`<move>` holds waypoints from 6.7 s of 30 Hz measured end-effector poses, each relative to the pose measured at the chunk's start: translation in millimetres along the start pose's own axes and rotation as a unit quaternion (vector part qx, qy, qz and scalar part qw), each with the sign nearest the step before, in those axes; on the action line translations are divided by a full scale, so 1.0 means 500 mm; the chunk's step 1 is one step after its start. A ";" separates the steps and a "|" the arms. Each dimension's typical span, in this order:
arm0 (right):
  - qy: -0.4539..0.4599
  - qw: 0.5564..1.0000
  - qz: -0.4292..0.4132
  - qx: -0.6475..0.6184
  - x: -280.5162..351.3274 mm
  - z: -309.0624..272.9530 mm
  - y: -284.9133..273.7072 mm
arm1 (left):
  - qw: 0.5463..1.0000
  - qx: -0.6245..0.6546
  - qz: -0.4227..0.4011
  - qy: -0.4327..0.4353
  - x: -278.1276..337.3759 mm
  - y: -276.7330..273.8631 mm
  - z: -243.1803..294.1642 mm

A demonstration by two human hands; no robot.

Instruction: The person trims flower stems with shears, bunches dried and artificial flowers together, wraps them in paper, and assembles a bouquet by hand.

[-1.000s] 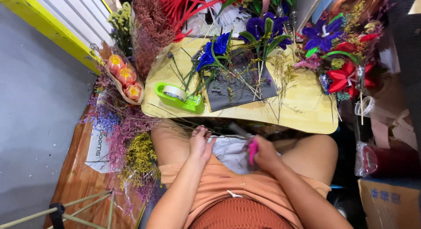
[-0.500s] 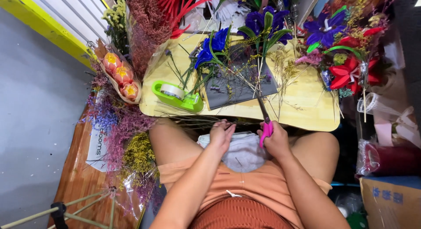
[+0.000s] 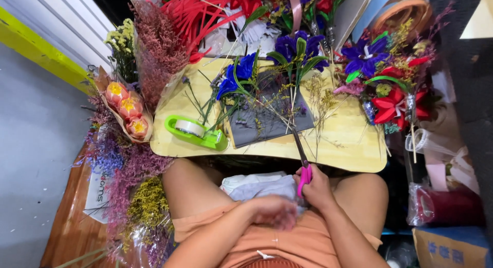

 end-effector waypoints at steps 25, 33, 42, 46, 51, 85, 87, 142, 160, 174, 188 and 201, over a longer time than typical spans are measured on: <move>0.162 0.964 0.196 0.082 -0.122 0.145 -0.224 | 0.850 -0.359 0.357 0.147 0.022 -0.256 0.007; 0.025 0.945 0.216 0.242 -0.112 -0.005 -0.174 | 0.862 -0.386 0.311 0.105 0.084 -0.135 0.069; -0.357 0.884 0.017 0.302 -0.194 -0.270 0.056 | 0.861 -0.418 0.283 0.061 0.060 -0.147 0.064; -0.340 0.792 -0.049 0.505 -0.259 -0.258 0.116 | 0.872 -0.397 0.279 0.068 0.071 -0.152 0.066; -0.273 0.784 -0.066 0.553 -0.298 -0.247 0.073 | 0.887 -0.359 0.279 0.083 0.082 -0.160 0.066; -0.283 0.905 0.107 0.298 -0.219 -0.089 0.143 | 0.503 -0.662 0.475 0.290 0.052 -0.276 0.148; -0.260 0.927 0.113 0.246 -0.196 -0.065 0.144 | 0.458 -0.701 0.480 0.261 0.037 -0.299 0.150; -0.188 0.953 0.035 0.237 -0.067 -0.092 0.093 | 0.838 -0.340 0.390 0.174 0.130 -0.211 0.056; -0.172 0.981 -0.082 -0.019 0.114 -0.010 0.049 | 0.905 -0.245 0.330 0.112 0.467 -0.075 -0.080; -0.235 0.966 -0.095 -0.060 0.051 -0.315 0.003 | 0.837 0.007 0.392 0.381 0.517 -0.149 -0.028; -0.100 0.957 -0.257 -0.093 0.115 -0.130 0.160 | 0.830 0.027 0.488 0.268 0.608 -0.089 -0.362; 0.003 0.952 -0.164 -0.259 0.100 -0.109 0.201 | 0.734 0.131 0.525 0.410 0.536 -0.149 -0.380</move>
Point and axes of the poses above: each hand's wrist, its own x-axis away from the middle knuckle, its own y-axis out of the palm, z = x × y, the point moved 1 cm from there along -x, towards the middle knuckle, and after that the axes turned 14 degrees about -z, right-handed, at the moved point
